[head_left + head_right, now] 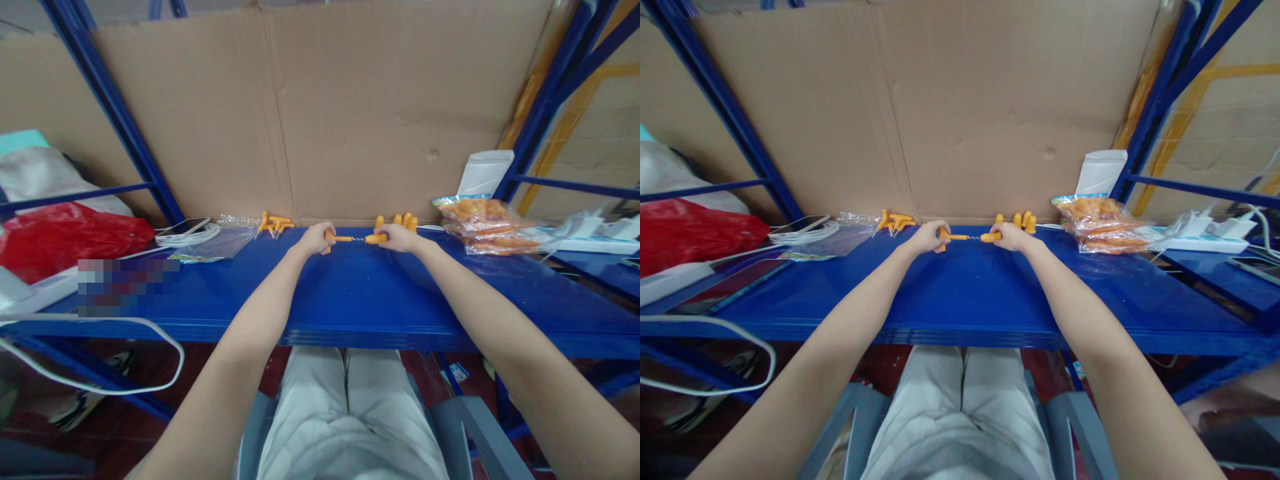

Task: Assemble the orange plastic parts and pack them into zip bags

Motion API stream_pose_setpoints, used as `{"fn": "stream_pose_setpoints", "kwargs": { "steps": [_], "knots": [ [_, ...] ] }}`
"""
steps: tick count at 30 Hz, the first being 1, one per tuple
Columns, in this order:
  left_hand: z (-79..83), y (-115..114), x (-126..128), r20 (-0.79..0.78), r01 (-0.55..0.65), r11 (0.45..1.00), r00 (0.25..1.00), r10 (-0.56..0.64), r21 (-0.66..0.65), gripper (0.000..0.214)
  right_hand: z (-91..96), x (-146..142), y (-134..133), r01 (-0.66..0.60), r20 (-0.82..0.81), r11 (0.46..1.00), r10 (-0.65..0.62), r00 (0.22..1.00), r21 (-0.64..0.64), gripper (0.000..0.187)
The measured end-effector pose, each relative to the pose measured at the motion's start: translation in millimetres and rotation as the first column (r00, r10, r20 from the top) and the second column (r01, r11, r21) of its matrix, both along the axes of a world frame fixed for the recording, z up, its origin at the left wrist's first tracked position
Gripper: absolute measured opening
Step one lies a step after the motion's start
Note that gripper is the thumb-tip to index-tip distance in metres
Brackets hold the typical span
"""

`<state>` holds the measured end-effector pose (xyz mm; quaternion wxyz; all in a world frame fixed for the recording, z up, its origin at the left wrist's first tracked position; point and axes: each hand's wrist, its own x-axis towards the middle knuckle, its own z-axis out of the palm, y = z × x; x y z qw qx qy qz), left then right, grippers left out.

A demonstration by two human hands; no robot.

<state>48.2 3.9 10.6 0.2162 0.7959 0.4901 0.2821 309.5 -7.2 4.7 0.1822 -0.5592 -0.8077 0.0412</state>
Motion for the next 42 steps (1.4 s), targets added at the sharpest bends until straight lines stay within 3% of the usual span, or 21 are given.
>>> {"fn": "stream_pose_setpoints", "kwargs": {
  "steps": [16,22,26,31,37,42],
  "knots": [
    [-1.2,-2.6,4.7,0.126,0.119,0.989,0.986,-0.107,-0.088,0.021,6.9,-26.7,-11.9,-0.089,-0.104,0.994,0.095,0.99,0.061,0.038],
    [-0.6,-1.2,2.5,0.13,0.135,0.984,0.984,-0.119,-0.115,0.02,1.0,-14.4,-6.1,-0.086,-0.293,0.995,0.068,0.954,-0.048,0.053],
    [0.1,-1.9,3.1,0.117,0.129,0.985,0.986,-0.116,-0.111,0.019,-1.0,-6.1,-1.9,-0.065,-0.461,0.991,0.005,0.888,-0.115,0.041],
    [-0.6,-1.5,3.3,0.109,0.106,0.991,0.989,-0.097,-0.082,0.019,0.9,-6.2,-6.5,-0.128,-0.585,0.969,-0.019,0.811,-0.21,0.019],
    [-1.4,-0.8,2.9,0.103,0.092,0.993,0.991,-0.084,-0.076,0.02,-0.4,-15.6,-16.2,-0.098,-0.611,0.935,-0.142,0.778,-0.342,0.05],
    [-0.2,-2.8,4.2,0.074,0.078,0.994,0.995,-0.072,-0.078,0.02,-4.2,-19.4,-12.3,-0.05,-0.589,0.932,-0.184,0.787,-0.358,0.06]
  ]
}}
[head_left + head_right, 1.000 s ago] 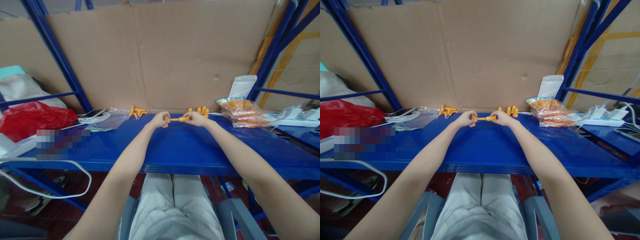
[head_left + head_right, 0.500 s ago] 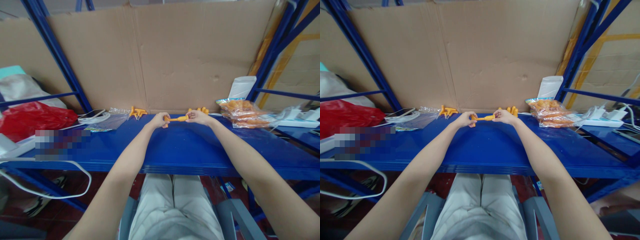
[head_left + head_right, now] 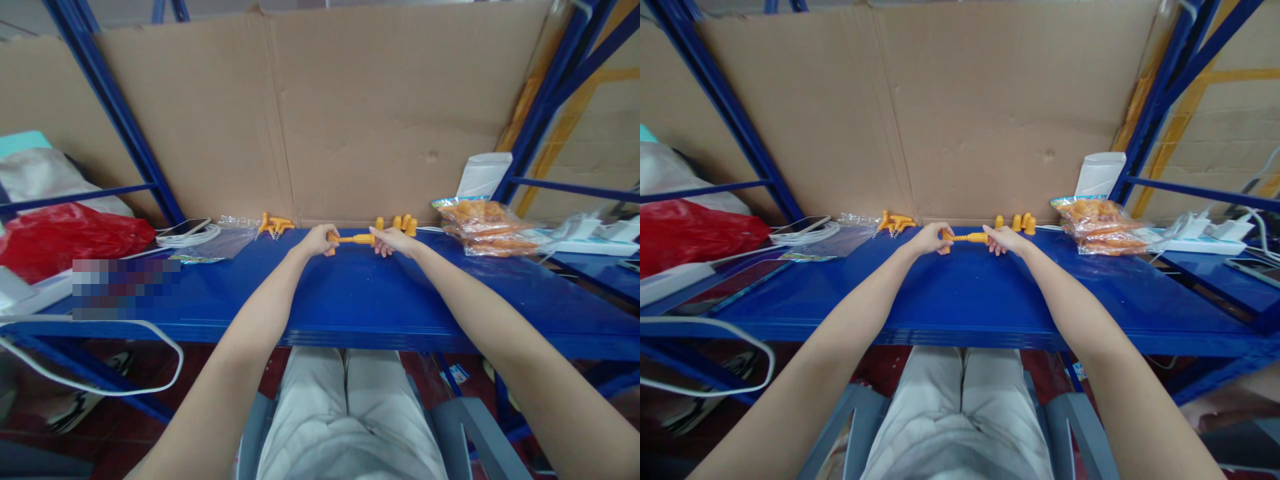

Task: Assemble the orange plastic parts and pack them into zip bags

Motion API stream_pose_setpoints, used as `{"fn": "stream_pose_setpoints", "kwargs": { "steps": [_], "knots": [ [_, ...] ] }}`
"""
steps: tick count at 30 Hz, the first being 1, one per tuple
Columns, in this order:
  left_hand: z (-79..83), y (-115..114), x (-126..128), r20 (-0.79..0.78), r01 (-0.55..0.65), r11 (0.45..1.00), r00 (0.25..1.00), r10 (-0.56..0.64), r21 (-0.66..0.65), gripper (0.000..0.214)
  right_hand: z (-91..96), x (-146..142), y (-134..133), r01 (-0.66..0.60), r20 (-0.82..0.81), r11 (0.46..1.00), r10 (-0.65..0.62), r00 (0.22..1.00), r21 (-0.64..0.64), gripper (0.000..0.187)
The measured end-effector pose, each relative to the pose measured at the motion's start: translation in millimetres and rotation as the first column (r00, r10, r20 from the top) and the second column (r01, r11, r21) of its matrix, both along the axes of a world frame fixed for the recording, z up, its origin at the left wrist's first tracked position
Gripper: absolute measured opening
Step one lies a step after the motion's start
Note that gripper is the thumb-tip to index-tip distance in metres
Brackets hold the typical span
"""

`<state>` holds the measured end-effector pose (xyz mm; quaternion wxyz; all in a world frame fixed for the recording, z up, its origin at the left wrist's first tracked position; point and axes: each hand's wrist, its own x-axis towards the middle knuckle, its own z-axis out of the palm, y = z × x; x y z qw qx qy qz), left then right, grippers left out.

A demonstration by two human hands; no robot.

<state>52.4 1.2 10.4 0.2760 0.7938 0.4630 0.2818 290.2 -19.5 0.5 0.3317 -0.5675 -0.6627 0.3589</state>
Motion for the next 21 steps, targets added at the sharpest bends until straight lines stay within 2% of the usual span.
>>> {"fn": "stream_pose_setpoints", "kwargs": {
  "steps": [5,11,15,21],
  "knots": [
    [0.8,-0.8,0.4,0.001,0.002,1.0,1.0,-0.002,0.015,0.02,0.0,-0.7,-2.3,-0.003,-0.049,1.0,0.003,0.999,0.008,0.058],
    [2.3,-4.0,1.2,0.0,-0.004,1.0,1.0,0.004,0.019,0.019,10.0,0.3,-13.8,-0.077,-0.1,0.995,0.07,0.993,-0.069,0.034],
    [2.7,-4.8,1.2,-0.005,-0.016,1.0,1.0,0.016,0.015,0.019,11.0,0.0,-14.4,-0.073,-0.066,0.995,0.069,0.995,-0.061,0.024],
    [1.4,-2.7,1.4,0.008,-0.024,1.0,1.0,0.024,0.012,0.021,5.4,-3.1,-9.6,-0.06,-0.131,0.992,0.045,0.99,-0.109,0.051]
  ]
}}
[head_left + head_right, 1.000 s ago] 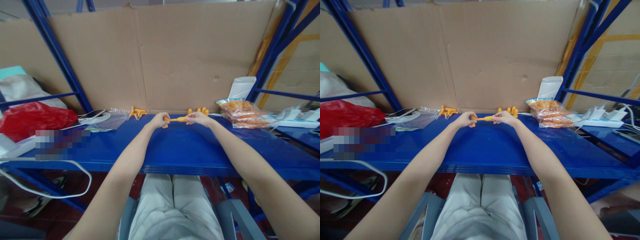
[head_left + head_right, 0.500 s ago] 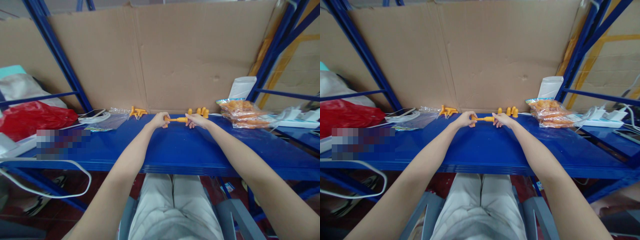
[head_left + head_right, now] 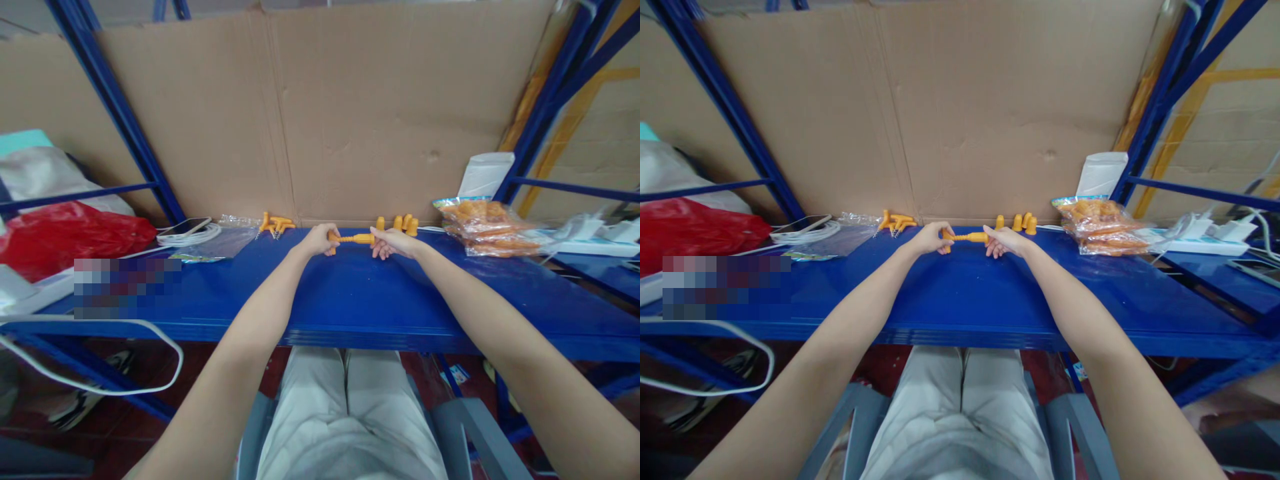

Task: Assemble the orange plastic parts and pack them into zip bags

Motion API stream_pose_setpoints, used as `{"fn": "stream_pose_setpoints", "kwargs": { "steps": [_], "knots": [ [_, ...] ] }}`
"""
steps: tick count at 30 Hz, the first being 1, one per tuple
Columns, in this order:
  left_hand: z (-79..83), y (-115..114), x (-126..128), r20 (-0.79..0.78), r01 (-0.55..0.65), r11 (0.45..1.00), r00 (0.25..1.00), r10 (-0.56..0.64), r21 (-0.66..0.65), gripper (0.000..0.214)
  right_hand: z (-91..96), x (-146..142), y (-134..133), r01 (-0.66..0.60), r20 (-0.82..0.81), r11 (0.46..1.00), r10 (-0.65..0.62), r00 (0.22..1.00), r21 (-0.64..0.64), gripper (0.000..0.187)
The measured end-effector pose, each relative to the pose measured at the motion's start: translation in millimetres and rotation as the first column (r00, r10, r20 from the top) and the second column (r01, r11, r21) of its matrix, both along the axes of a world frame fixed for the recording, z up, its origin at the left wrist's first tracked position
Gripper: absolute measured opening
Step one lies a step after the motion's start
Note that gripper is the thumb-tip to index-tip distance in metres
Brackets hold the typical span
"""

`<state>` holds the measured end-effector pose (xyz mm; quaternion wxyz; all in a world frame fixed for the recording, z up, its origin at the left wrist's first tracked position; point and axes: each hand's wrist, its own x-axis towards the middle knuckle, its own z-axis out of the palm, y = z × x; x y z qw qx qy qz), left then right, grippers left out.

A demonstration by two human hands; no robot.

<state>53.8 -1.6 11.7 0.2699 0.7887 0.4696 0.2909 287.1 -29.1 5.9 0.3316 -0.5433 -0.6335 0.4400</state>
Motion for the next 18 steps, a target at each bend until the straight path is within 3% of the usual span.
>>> {"fn": "stream_pose_setpoints", "kwargs": {
  "steps": [8,14,18],
  "knots": [
    [-0.9,1.7,-0.6,0.026,0.022,1.0,0.999,-0.022,0.004,0.02,2.7,-2.5,-2.9,0.004,-0.042,0.998,-0.006,0.999,-0.065,0.052],
    [-0.3,0.2,-0.4,0.015,0.014,1.0,1.0,-0.014,0.008,0.02,4.1,4.0,-1.7,-0.112,-0.142,0.988,0.096,0.985,-0.109,0.012],
    [-0.2,-0.1,-0.4,0.015,0.012,1.0,1.0,-0.012,0.008,0.019,1.5,5.2,0.1,-0.087,-0.115,0.993,0.078,0.99,-0.082,0.013]
  ]
}}
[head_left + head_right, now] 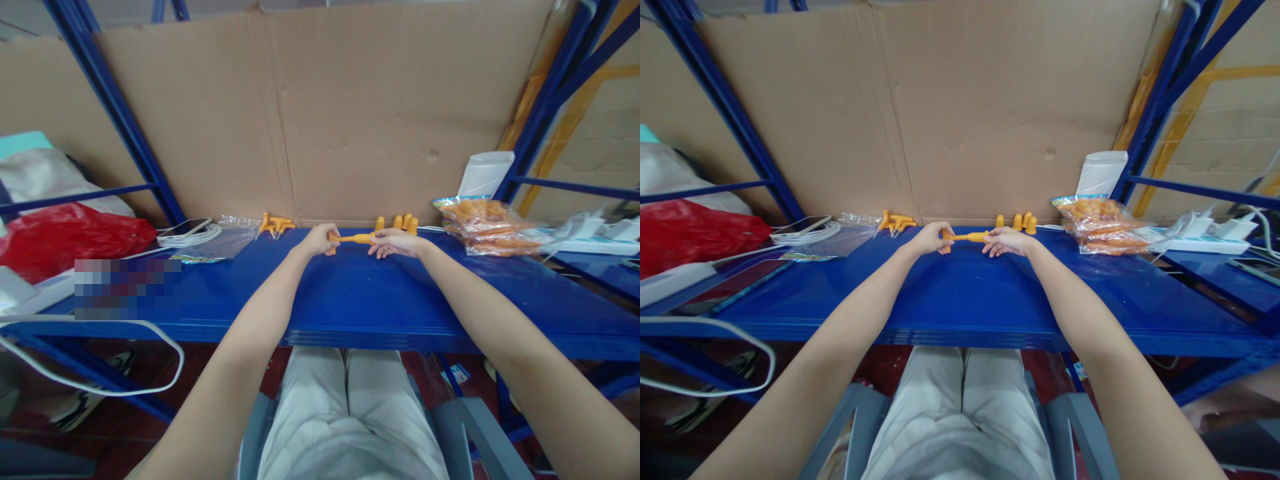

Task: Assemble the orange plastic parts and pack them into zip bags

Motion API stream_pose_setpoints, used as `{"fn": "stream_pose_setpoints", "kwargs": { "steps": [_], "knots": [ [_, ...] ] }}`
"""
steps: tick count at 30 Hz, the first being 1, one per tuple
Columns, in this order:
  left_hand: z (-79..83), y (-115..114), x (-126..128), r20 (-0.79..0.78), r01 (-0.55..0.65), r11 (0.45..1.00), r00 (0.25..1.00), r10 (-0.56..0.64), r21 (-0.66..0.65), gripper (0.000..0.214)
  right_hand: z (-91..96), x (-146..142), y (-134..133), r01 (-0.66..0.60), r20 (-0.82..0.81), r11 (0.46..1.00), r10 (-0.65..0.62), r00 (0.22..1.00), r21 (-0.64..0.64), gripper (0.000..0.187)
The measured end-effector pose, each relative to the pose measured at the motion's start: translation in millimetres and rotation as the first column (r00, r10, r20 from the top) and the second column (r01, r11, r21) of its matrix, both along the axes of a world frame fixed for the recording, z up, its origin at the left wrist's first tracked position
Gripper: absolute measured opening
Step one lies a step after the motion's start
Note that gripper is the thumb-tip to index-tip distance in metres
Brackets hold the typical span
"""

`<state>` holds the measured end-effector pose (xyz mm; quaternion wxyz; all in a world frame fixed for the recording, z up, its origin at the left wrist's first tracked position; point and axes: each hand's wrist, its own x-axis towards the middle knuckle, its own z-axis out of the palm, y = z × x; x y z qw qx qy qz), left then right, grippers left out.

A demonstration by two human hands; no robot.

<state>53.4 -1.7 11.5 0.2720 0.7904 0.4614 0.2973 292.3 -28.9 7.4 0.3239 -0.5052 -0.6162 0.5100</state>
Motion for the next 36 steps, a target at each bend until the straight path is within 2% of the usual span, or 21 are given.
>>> {"fn": "stream_pose_setpoints", "kwargs": {
  "steps": [6,13,19,25,29,36],
  "knots": [
    [-1.5,2.8,-0.3,-0.001,0.01,1.0,1.0,-0.01,0.008,0.02,-2.0,-5.0,-0.2,0.064,0.069,0.997,-0.067,0.995,0.041,0.046],
    [-0.6,2.2,0.2,-0.036,0.01,1.0,0.999,-0.009,0.025,0.018,-3.8,-7.5,2.0,0.091,0.152,0.994,-0.098,0.983,0.057,0.055],
    [0.9,-0.6,0.8,-0.026,0.006,1.0,1.0,-0.005,0.023,0.018,-3.6,-8.4,0.5,0.109,0.091,0.991,-0.115,0.989,0.072,0.043],
    [2.1,-2.5,1.3,-0.014,0.003,1.0,1.0,-0.003,0.002,0.019,1.0,-4.2,-0.8,0.027,-0.002,1.0,-0.027,1.0,-0.016,0.024],
    [1.5,-1.0,0.9,-0.005,0.014,1.0,1.0,-0.014,-0.001,0.019,0.1,-2.2,0.0,0.02,-0.023,1.0,-0.021,1.0,-0.024,0.012],
    [-0.5,2.5,-0.9,0.007,0.037,0.999,0.999,-0.037,0.006,0.019,1.1,-4.2,-1.3,0.034,-0.028,0.999,-0.035,0.999,-0.021,0.008]
  ]
}}
